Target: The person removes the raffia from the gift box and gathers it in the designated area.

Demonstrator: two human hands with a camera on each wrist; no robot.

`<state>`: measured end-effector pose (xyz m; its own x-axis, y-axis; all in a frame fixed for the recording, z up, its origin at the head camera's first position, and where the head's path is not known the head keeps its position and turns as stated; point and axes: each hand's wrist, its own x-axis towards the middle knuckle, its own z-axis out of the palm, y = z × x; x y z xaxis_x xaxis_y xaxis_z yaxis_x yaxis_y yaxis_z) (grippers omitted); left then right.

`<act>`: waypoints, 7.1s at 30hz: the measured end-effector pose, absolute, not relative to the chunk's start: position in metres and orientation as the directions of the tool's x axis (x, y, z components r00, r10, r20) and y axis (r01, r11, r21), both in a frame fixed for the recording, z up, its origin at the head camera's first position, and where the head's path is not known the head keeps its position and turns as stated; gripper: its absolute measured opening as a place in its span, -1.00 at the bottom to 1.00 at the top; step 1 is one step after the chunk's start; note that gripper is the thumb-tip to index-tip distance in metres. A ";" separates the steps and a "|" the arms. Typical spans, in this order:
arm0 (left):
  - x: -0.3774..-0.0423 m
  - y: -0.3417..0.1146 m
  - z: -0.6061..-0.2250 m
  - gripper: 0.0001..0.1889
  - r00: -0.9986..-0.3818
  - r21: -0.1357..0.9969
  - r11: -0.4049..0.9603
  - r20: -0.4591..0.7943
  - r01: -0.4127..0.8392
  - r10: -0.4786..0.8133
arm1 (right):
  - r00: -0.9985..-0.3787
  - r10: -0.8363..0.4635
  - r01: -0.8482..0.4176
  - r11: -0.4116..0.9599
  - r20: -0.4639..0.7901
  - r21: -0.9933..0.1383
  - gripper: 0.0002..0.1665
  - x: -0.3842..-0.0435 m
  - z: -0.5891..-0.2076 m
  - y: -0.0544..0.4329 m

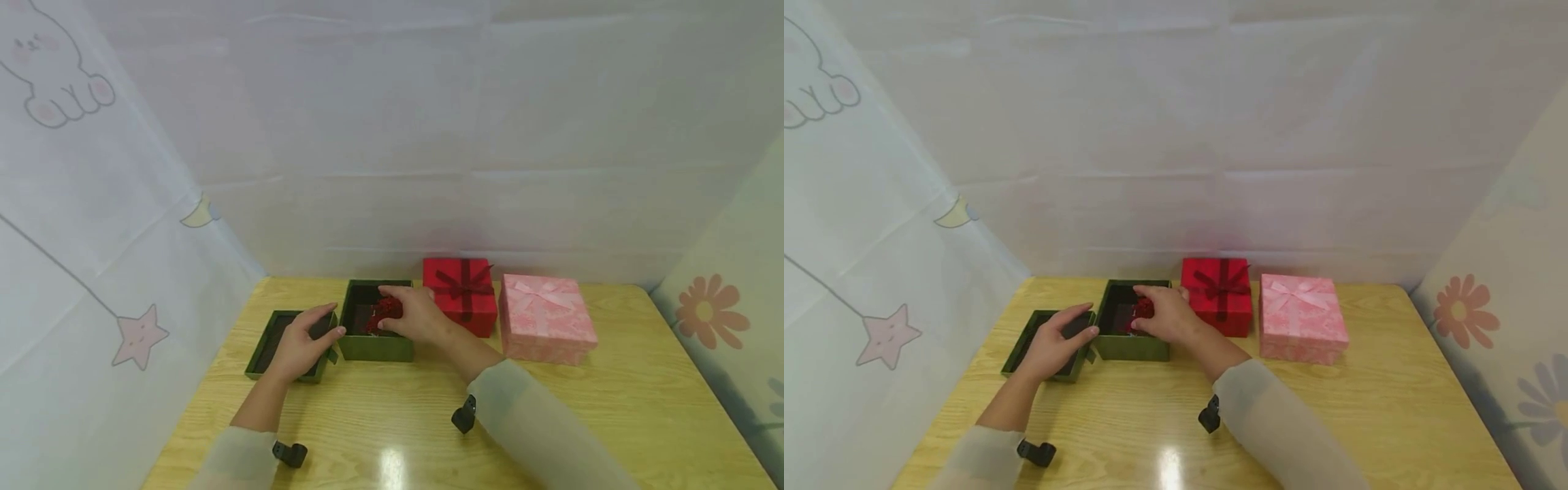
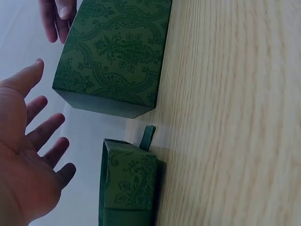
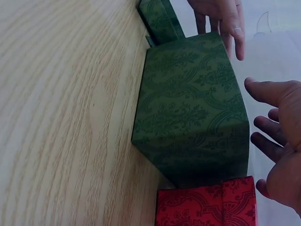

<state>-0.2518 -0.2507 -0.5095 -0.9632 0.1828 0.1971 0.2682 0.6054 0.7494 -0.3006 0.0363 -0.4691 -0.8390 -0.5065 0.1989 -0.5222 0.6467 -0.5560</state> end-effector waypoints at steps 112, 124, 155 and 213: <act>-0.259 -0.236 -0.517 -0.07 -0.985 0.696 0.707 0.006 0.126 0.170 | -0.773 -0.628 -0.566 0.747 -0.091 -0.348 -0.42 -0.327 -0.434 0.032; -0.261 -0.238 -0.520 -0.06 -0.984 0.686 0.715 0.006 0.134 0.178 | -0.731 -0.682 -0.594 0.657 -0.031 -0.463 -0.43 -0.319 -0.426 0.044; -0.259 -0.237 -0.517 -0.06 -0.982 0.675 0.725 -0.007 0.136 0.191 | -0.775 -0.619 -0.538 0.544 0.124 -0.644 -0.48 -0.271 -0.427 0.107; -0.265 -0.241 -0.523 -0.04 -0.981 0.663 0.731 0.025 0.159 0.191 | -0.851 -0.426 -0.520 0.596 0.308 -0.612 -0.32 -0.174 -0.484 0.257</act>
<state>-0.2649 -0.2406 -0.5226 -0.9813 0.1909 0.0254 0.1595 0.7314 0.6630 -0.1740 0.2567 -0.4839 -0.8506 -0.4264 0.3077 -0.5200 0.5959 -0.6120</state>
